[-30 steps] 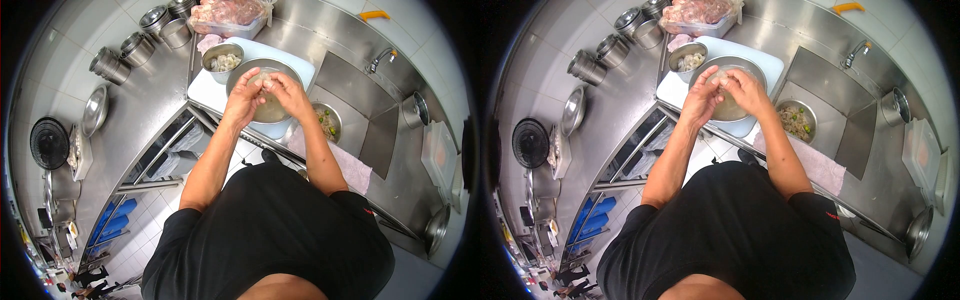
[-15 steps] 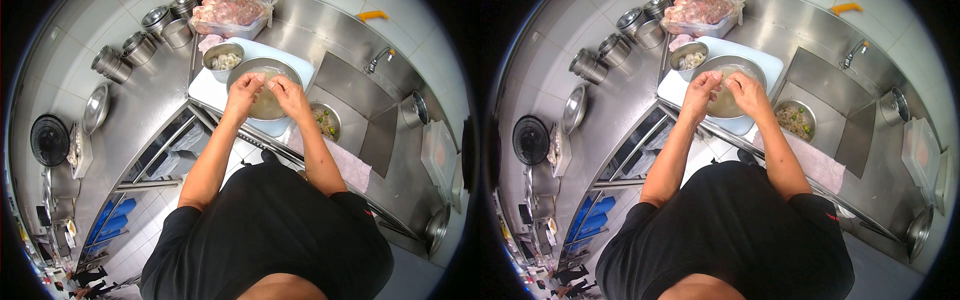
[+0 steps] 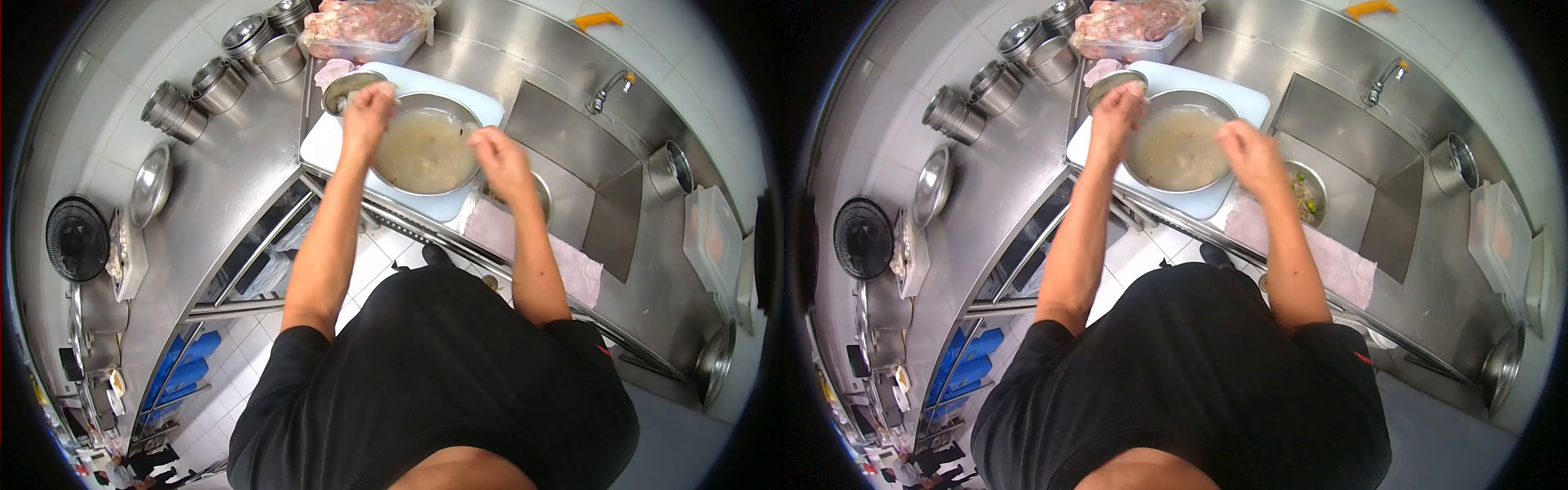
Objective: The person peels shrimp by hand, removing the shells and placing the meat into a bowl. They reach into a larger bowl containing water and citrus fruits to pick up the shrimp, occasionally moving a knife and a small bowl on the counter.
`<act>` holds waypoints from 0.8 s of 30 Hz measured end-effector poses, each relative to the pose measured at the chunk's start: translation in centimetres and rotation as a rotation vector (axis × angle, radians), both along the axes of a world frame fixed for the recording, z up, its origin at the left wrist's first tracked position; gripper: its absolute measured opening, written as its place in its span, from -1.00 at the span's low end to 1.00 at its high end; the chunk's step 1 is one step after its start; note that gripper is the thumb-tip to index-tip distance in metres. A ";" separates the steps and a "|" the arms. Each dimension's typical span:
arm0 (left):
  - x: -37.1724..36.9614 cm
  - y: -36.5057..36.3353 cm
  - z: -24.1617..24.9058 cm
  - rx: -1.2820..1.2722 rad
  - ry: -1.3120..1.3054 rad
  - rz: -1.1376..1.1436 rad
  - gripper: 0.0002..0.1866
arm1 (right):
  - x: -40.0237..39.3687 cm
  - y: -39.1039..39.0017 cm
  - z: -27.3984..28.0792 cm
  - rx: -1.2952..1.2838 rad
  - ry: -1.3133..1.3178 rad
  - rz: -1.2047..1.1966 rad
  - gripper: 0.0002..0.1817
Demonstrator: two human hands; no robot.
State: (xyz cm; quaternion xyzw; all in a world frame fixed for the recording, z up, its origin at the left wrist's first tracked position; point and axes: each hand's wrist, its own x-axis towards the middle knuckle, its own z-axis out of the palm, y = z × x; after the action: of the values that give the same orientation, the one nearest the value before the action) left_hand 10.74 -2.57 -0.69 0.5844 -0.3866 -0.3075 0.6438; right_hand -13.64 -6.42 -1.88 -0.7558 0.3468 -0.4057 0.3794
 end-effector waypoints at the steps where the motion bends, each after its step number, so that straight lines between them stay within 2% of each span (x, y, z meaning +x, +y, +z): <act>1: 2.9 -1.4 -0.8 0.048 -0.153 0.046 -0.66 | -1.5 -0.7 -0.3 0.014 0.025 -0.067 -0.78; 2: 4.9 -2.4 -1.6 0.095 -0.308 0.092 -0.62 | -3.1 -1.6 -0.6 0.026 0.049 -0.134 -0.77; 5: 4.8 -1.4 0.4 0.175 -0.970 0.276 -0.61 | -7.0 -4.0 -2.6 0.084 0.464 -0.239 -0.74; 8: 2.1 -0.9 0.0 0.143 -0.971 -0.050 -0.61 | -9.2 -5.5 -6.7 -0.290 0.845 -0.239 -0.68; 9: 1.4 -1.2 -1.0 0.266 -1.134 -0.164 -0.59 | -8.9 -6.0 -6.8 -0.351 0.754 -0.227 -0.68; 10: 0.7 -1.6 -2.1 0.392 -1.294 -0.280 -0.57 | -7.2 -5.6 -4.3 -0.413 0.662 -0.213 -0.68; 13: -3.3 -0.6 -3.5 0.627 -1.451 -0.367 -0.51 | -1.4 -4.4 0.5 -0.514 0.485 -0.068 -0.69; 15: -4.2 -0.6 -4.0 0.686 -1.473 -0.467 -0.49 | 2.2 -5.5 -0.5 -0.602 0.474 0.138 -0.67; 16: -4.4 -0.5 -4.1 0.714 -1.481 -0.515 -0.48 | 4.3 -5.8 -0.8 -0.566 0.668 0.159 -0.69; 17: -4.2 -0.2 -4.2 0.625 -1.485 -0.494 -0.56 | 6.0 -5.9 -0.9 -0.526 0.861 0.182 -0.70; 20: -3.2 -0.4 -4.2 0.769 -1.451 -0.458 -0.63 | 8.7 -5.8 -1.4 -0.496 1.184 0.228 -0.73; 24: -1.6 0.8 -3.5 0.694 -1.320 -0.321 -0.70 | 9.9 -6.1 -2.5 -0.423 1.177 0.359 -0.74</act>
State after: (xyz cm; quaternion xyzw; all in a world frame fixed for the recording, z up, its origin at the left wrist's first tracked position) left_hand 9.10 -1.78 -4.23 0.7526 -0.6526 -0.0879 0.0058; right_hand -3.71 -12.55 -4.36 -0.9564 0.2774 0.0862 0.0308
